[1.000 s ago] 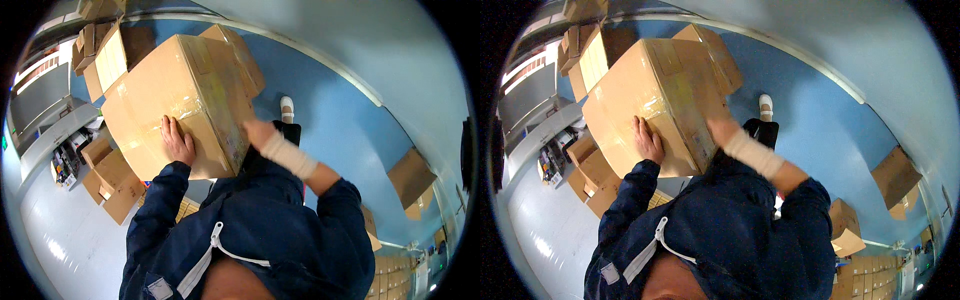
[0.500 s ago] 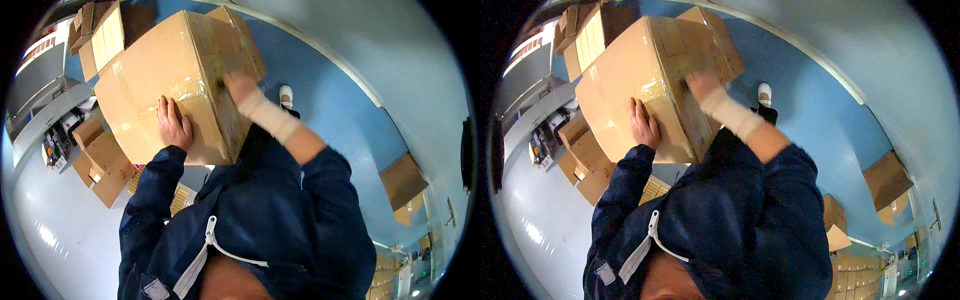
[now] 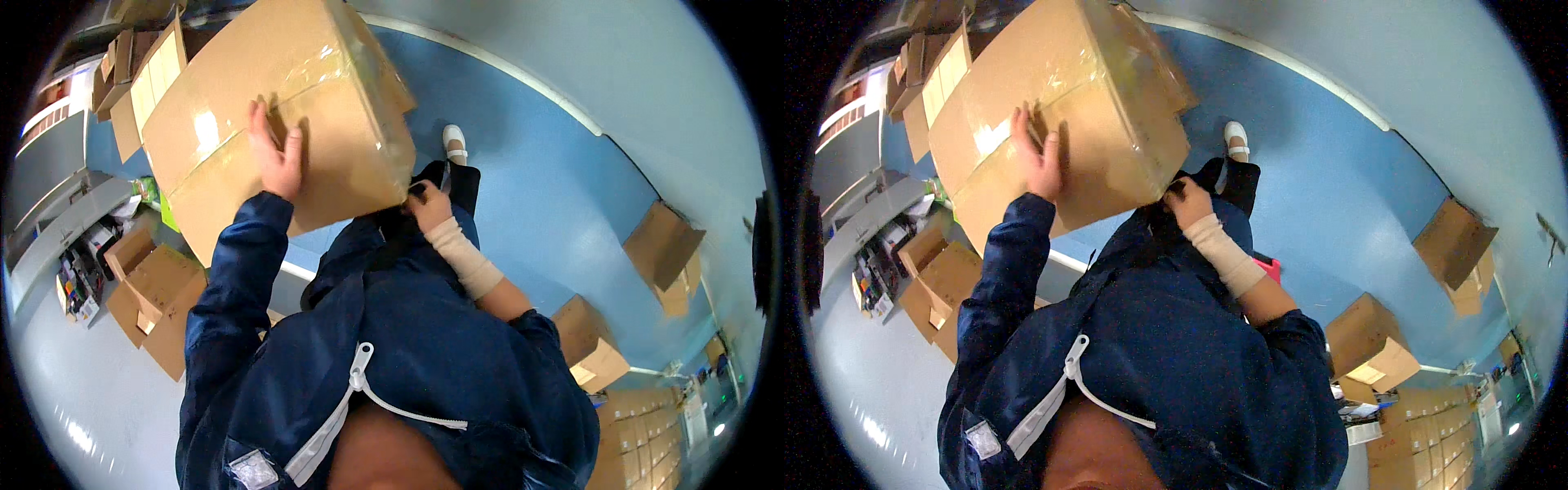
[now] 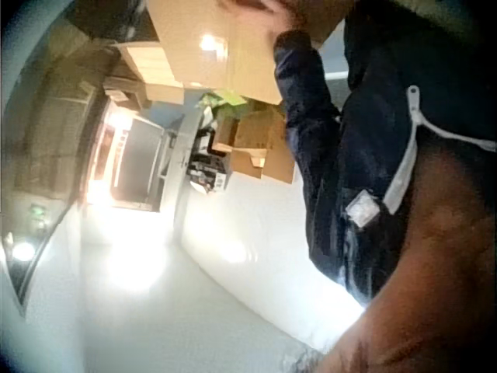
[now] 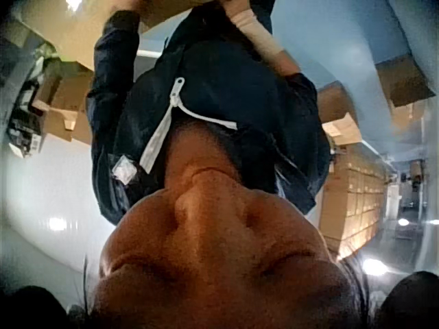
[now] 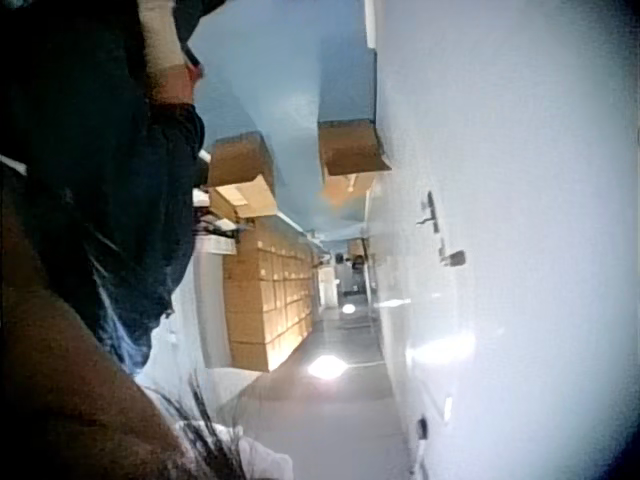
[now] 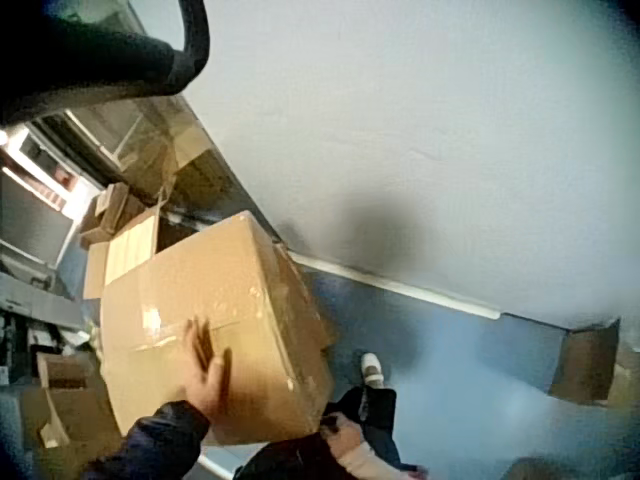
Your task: The person uses a handheld tape dispenser to seal multiple cardboard boxes. They apply tape across seams, rotate the boxes to access different sides, and place sealed boxes aside. The person also briefly opens a box to check its contents before resealing it.
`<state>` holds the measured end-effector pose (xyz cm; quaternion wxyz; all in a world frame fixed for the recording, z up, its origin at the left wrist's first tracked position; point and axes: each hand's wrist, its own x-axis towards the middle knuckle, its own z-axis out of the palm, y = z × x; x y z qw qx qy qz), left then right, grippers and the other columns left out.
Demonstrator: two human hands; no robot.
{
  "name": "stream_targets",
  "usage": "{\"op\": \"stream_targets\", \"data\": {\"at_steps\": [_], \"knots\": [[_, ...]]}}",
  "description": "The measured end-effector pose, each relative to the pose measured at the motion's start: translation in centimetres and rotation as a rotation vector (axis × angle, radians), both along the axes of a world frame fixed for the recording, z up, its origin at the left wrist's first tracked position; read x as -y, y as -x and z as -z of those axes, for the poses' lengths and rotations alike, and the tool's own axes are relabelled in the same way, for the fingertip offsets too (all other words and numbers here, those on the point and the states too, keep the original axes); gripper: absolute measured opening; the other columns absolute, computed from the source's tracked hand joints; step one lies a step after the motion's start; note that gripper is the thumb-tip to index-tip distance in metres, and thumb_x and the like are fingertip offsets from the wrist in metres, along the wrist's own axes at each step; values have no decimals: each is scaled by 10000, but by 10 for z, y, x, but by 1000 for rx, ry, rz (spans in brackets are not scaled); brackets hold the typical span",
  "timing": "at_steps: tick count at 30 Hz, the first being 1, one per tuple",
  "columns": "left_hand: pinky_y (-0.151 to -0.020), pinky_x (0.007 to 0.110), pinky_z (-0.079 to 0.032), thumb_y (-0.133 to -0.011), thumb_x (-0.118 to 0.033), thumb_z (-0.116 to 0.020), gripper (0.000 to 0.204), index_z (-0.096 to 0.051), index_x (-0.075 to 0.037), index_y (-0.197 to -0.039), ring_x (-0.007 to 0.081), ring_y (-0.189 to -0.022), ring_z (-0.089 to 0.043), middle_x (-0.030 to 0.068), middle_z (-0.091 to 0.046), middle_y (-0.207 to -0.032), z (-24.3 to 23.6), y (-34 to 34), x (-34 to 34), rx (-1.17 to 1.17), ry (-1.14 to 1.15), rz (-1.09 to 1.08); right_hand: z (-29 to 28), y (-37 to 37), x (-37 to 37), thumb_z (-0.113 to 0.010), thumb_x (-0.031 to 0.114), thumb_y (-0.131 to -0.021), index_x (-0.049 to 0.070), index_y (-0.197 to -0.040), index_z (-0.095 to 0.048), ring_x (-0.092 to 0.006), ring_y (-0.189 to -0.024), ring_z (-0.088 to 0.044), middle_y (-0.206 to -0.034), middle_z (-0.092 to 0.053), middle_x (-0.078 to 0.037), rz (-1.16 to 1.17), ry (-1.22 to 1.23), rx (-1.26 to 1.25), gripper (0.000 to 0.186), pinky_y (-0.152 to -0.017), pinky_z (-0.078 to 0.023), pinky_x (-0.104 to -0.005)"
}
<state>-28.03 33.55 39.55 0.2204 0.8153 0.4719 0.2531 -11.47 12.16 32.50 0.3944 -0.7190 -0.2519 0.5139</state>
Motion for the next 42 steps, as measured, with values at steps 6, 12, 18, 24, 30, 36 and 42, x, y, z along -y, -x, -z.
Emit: {"op": "stream_targets", "data": {"at_steps": [6,12,18,24,30,36,42], "knots": [[-1018,451,-274,-775,-363,-627,715,-347,65,-1275,389,-1218,-331,265,-329,-1332,12,276,-28,-394,-198,-499,25,-5,-28,-577,211,-805,-23,-899,-552,-394,-819,-586,-837,-619,-221,140,-5,485,253,-707,-464,-447],[-860,442,-429,-817,-611,-467,723,-329,-116,-1326,262,-1104,-487,89,-459,-1274,19,320,40,346,1105,-683,24,-41,-108,-542,190,-813,7,-896,-556,-409,-832,-579,-841,-615,-227,168,69,862,201,-727,-464,-476],[-921,463,-406,-901,-516,-384,614,-319,-67,-1315,258,-1163,-442,110,-438,-1280,8,284,72,372,1259,-463,38,29,-119,-565,151,-781,8,-892,-560,-387,-822,-588,-844,-612,-227,73,51,898,181,-719,-486,-454],[-921,423,-421,-914,-540,-293,695,-232,6,-1341,328,-1076,-515,215,-420,-1268,8,224,114,320,1507,-117,60,243,-30,-451,158,-843,46,-854,-540,-387,-811,-586,-835,-597,-189,-142,-64,517,144,-660,-479,-452],[-794,347,-502,-935,-480,-310,592,-429,29,-1212,271,-905,-611,194,-585,-1076,0,235,88,-165,1602,151,43,335,27,-521,263,-836,36,-965,-574,-372,-854,-586,-938,-615,-182,-129,-236,300,267,-752,-463,-437],[-789,296,-487,-931,-328,-411,409,-521,16,-1123,169,-858,-603,125,-613,-1012,-45,269,-12,-137,1021,493,54,365,81,-548,305,-839,36,-971,-571,-377,-811,-585,-858,-625,-182,298,-100,198,301,-693,-465,-439],[-759,311,-474,-823,-343,-550,440,-545,-20,-1122,227,-901,-582,106,-590,-1079,-20,337,-207,-138,516,-63,45,410,57,-565,164,-860,-22,-976,-566,-137,-638,-603,-802,-620,-89,567,-127,-100,219,-551,-504,-255]]}}
